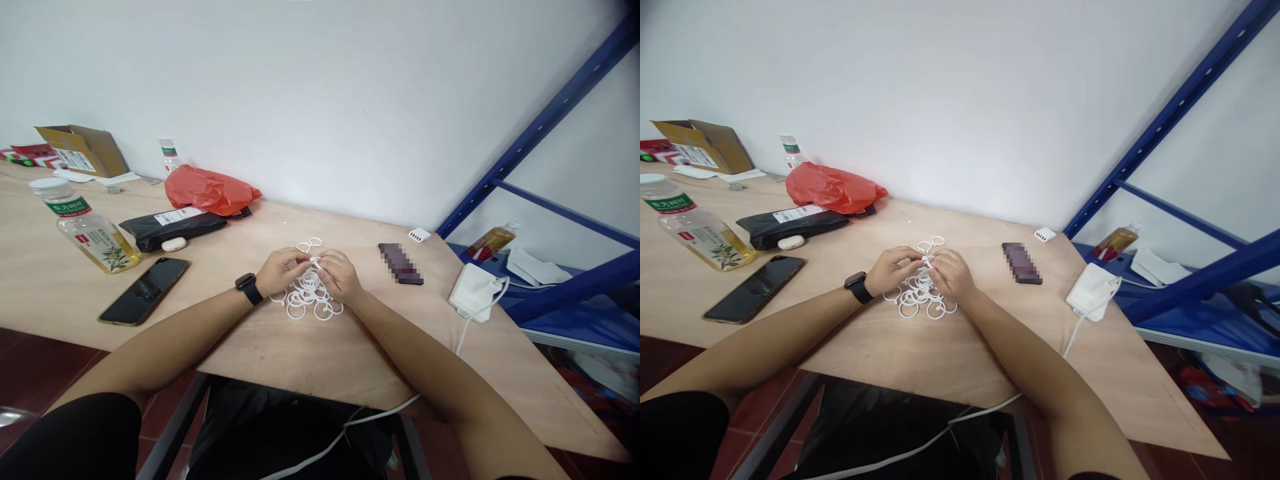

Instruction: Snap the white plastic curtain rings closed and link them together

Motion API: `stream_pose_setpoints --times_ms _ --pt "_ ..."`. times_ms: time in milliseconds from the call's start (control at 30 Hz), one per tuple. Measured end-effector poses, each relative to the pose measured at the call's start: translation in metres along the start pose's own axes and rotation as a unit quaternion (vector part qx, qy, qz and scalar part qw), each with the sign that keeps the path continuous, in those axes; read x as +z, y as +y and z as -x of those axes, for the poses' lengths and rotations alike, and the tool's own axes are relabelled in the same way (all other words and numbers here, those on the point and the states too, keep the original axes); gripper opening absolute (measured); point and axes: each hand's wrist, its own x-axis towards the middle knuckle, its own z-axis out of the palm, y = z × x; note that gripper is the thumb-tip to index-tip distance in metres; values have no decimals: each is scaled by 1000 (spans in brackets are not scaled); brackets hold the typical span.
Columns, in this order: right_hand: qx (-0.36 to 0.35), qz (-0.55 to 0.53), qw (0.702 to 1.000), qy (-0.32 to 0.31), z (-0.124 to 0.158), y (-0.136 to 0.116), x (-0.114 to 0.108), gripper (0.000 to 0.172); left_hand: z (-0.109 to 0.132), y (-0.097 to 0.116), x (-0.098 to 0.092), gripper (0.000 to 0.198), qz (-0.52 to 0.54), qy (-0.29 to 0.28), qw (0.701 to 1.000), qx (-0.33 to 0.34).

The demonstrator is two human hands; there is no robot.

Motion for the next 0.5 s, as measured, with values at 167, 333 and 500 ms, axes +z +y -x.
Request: stream_pose_setpoints --times_ms 167,333,500 --pt "37 35 998 49 0 1 3 20 0 0 0 18 -36 10 999 25" --pt "25 27 996 76 -1 -2 6 14 1 -4 1 18 -76 -13 995 66" --pt "56 34 996 64 -1 -6 6 18 3 -4 3 18 -102 -25 993 62"
